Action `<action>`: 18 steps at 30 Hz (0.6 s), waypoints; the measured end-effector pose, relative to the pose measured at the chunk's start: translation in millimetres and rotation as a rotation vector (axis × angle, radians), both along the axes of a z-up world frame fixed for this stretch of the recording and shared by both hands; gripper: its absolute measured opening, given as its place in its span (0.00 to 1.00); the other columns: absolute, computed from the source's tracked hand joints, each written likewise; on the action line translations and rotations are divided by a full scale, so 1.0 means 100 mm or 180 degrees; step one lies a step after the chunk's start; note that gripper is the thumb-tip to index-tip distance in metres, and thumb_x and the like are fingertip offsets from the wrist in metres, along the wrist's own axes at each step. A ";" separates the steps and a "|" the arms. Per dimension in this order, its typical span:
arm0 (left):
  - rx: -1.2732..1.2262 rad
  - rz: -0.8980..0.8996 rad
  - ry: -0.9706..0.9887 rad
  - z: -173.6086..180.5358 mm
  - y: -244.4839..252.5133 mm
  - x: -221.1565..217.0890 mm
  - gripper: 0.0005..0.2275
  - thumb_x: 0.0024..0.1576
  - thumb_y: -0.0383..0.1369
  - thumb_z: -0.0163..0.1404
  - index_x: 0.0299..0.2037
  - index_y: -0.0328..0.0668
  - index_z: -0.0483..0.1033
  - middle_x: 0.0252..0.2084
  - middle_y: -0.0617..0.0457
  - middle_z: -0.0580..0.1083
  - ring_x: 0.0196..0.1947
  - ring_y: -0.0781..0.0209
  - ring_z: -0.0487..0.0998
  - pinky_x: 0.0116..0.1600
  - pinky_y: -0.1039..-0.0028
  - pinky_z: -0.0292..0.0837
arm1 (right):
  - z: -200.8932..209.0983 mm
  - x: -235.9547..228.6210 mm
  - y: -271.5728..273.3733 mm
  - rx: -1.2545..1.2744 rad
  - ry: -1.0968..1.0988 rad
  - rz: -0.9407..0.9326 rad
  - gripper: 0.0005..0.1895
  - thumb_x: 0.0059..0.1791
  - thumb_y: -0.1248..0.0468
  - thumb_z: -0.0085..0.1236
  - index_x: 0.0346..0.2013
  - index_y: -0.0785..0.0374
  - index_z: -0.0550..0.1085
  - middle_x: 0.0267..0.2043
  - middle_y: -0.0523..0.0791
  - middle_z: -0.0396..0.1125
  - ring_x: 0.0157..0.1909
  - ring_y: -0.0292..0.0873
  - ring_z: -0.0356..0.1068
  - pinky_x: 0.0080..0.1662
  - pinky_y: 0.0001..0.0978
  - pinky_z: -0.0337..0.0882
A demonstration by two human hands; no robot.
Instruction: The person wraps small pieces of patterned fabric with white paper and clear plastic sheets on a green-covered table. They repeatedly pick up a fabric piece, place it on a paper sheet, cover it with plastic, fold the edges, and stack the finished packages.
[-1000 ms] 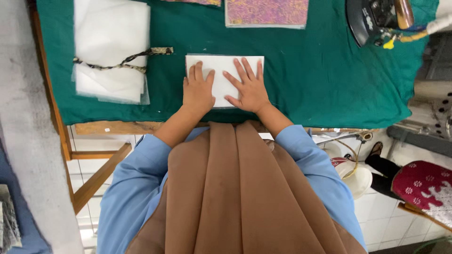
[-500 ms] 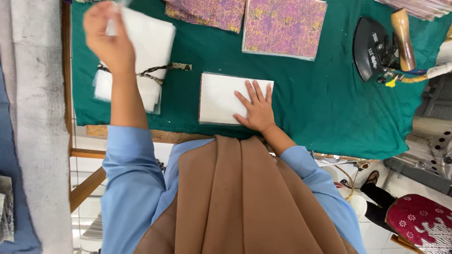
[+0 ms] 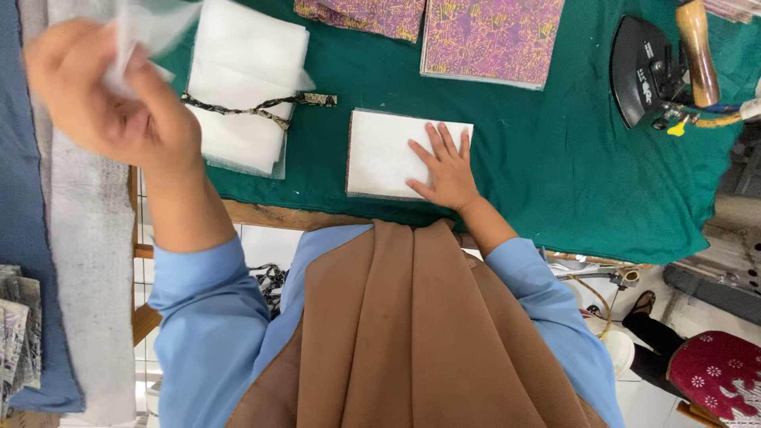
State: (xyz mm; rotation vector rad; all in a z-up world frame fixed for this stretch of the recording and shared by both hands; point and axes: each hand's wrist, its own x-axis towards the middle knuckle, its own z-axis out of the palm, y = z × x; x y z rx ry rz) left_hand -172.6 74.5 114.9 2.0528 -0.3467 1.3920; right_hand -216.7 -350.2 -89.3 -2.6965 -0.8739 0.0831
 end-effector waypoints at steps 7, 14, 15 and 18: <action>-0.1957 -0.2380 0.3084 0.02 -0.59 -0.24 0.04 0.69 0.22 0.51 0.49 0.34 0.77 0.39 0.56 0.77 0.29 0.73 0.75 0.34 0.84 0.70 | 0.75 0.02 0.40 0.3510 0.1055 -0.0980 0.26 0.55 0.61 0.64 0.61 0.61 0.59 0.48 0.46 0.73 0.54 0.42 0.74 0.70 0.44 0.64; -0.1657 -0.3211 0.3248 -0.54 -1.30 -0.14 0.07 0.65 0.20 0.54 0.52 0.33 0.78 0.46 0.54 0.77 0.46 0.71 0.75 0.52 0.78 0.70 | 1.40 0.20 0.71 0.3135 0.1245 -0.0151 0.16 0.53 0.68 0.56 0.55 0.68 0.69 0.52 0.54 0.69 0.54 0.44 0.69 0.55 0.39 0.69; -0.1751 -0.3170 0.3227 -0.62 -1.32 -0.12 0.09 0.64 0.21 0.53 0.53 0.34 0.77 0.48 0.53 0.77 0.49 0.69 0.76 0.55 0.78 0.72 | 1.35 0.24 0.72 0.3215 0.1456 -0.0166 0.11 0.56 0.68 0.55 0.54 0.68 0.72 0.51 0.53 0.72 0.54 0.43 0.71 0.56 0.39 0.71; -0.1229 -0.2179 0.3326 -0.84 -1.26 -0.04 0.11 0.63 0.22 0.52 0.55 0.34 0.75 0.46 0.51 0.78 0.48 0.67 0.79 0.53 0.77 0.73 | 1.08 0.40 0.57 0.4447 0.2313 -0.1060 0.06 0.57 0.66 0.49 0.46 0.64 0.72 0.43 0.49 0.73 0.45 0.43 0.78 0.50 0.38 0.79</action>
